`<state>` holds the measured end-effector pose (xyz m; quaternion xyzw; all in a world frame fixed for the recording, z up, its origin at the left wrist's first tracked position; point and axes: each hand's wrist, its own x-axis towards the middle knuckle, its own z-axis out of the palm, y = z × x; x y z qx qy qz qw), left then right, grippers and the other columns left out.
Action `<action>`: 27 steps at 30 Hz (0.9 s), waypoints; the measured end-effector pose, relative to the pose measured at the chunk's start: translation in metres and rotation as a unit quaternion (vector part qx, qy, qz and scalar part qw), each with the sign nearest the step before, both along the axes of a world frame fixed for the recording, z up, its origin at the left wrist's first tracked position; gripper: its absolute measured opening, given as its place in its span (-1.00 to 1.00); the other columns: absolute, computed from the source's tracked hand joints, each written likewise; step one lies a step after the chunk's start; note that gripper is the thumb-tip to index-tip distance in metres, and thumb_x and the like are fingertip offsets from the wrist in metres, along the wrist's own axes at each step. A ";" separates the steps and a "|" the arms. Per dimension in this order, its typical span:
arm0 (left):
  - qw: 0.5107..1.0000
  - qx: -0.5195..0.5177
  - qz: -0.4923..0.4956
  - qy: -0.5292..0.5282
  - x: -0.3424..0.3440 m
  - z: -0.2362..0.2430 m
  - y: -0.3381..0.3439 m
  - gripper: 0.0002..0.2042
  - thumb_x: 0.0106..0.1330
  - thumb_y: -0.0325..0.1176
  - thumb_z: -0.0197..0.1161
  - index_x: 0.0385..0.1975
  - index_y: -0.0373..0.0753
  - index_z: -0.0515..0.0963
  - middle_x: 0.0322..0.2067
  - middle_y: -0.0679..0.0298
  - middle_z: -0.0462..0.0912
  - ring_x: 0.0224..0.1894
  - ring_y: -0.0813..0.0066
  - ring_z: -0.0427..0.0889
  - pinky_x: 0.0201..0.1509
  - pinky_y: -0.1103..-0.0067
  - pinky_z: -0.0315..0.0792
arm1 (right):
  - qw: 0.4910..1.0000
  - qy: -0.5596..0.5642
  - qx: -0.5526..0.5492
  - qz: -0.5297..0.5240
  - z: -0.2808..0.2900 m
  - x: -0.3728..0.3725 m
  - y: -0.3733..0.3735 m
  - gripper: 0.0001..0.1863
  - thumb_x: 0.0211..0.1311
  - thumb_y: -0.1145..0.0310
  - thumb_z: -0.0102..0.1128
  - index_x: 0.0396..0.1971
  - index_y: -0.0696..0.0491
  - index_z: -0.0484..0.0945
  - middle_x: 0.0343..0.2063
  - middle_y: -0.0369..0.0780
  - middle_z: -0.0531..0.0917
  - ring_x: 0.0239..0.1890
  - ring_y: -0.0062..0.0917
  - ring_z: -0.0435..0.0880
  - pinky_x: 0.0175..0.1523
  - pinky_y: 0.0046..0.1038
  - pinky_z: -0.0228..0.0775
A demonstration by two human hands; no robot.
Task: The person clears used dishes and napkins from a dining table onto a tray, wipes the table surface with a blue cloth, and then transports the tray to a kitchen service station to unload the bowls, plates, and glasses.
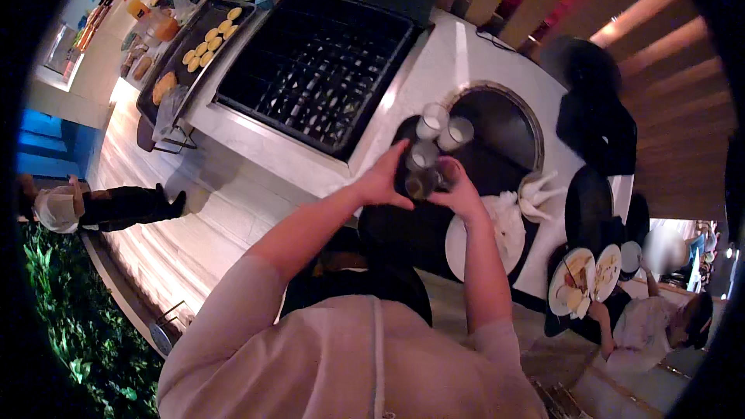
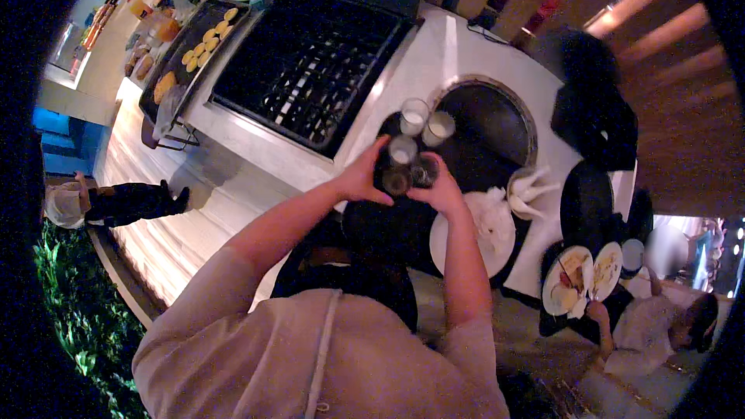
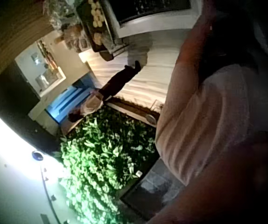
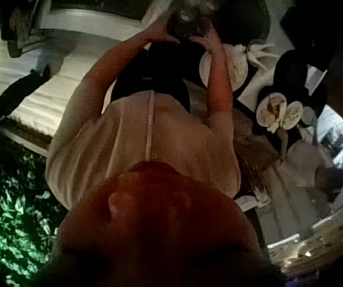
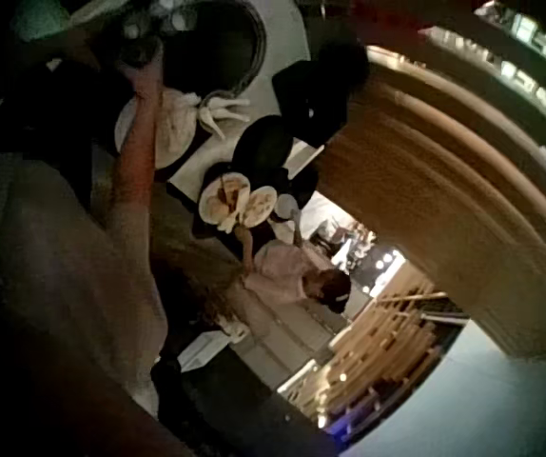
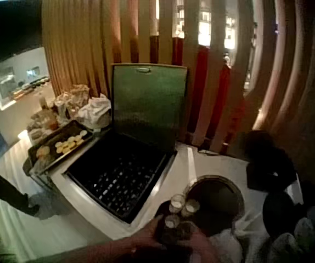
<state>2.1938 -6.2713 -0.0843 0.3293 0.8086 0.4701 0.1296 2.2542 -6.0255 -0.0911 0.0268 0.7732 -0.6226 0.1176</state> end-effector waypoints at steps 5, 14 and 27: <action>0.989 0.083 -0.099 -0.065 -0.031 -0.015 0.018 0.31 -0.46 -0.06 0.69 0.36 -0.36 -0.05 0.28 -0.12 0.19 0.34 -0.07 0.21 0.43 0.29 0.11 | 0.998 -0.024 -0.043 -0.041 0.004 0.002 -0.014 0.14 -0.40 0.43 0.67 0.34 0.04 0.19 0.19 -0.20 0.46 0.23 -0.44 0.42 0.33 -0.36 0.23; 0.975 0.094 -0.185 -0.083 -0.082 0.034 -0.075 0.32 -0.38 0.04 0.65 0.36 -0.36 -0.14 0.28 -0.16 0.13 0.33 -0.08 0.20 0.43 0.28 0.10 | 0.988 -0.024 -0.088 -0.123 0.085 -0.028 -0.130 0.10 -0.38 0.28 0.70 0.30 0.09 0.27 0.22 -0.21 0.43 0.24 -0.45 0.41 0.32 -0.33 0.24; 0.958 0.019 -0.280 -0.056 -0.235 0.043 -0.157 0.20 -0.23 -0.19 0.56 0.41 -0.31 -0.16 0.31 -0.07 0.15 0.34 0.04 0.23 0.42 0.35 0.13 | 0.957 0.059 -0.184 -0.217 0.029 -0.134 -0.250 0.07 -0.20 0.53 0.56 0.37 0.12 0.10 0.20 -0.21 0.37 0.18 -0.43 0.41 0.30 -0.33 0.26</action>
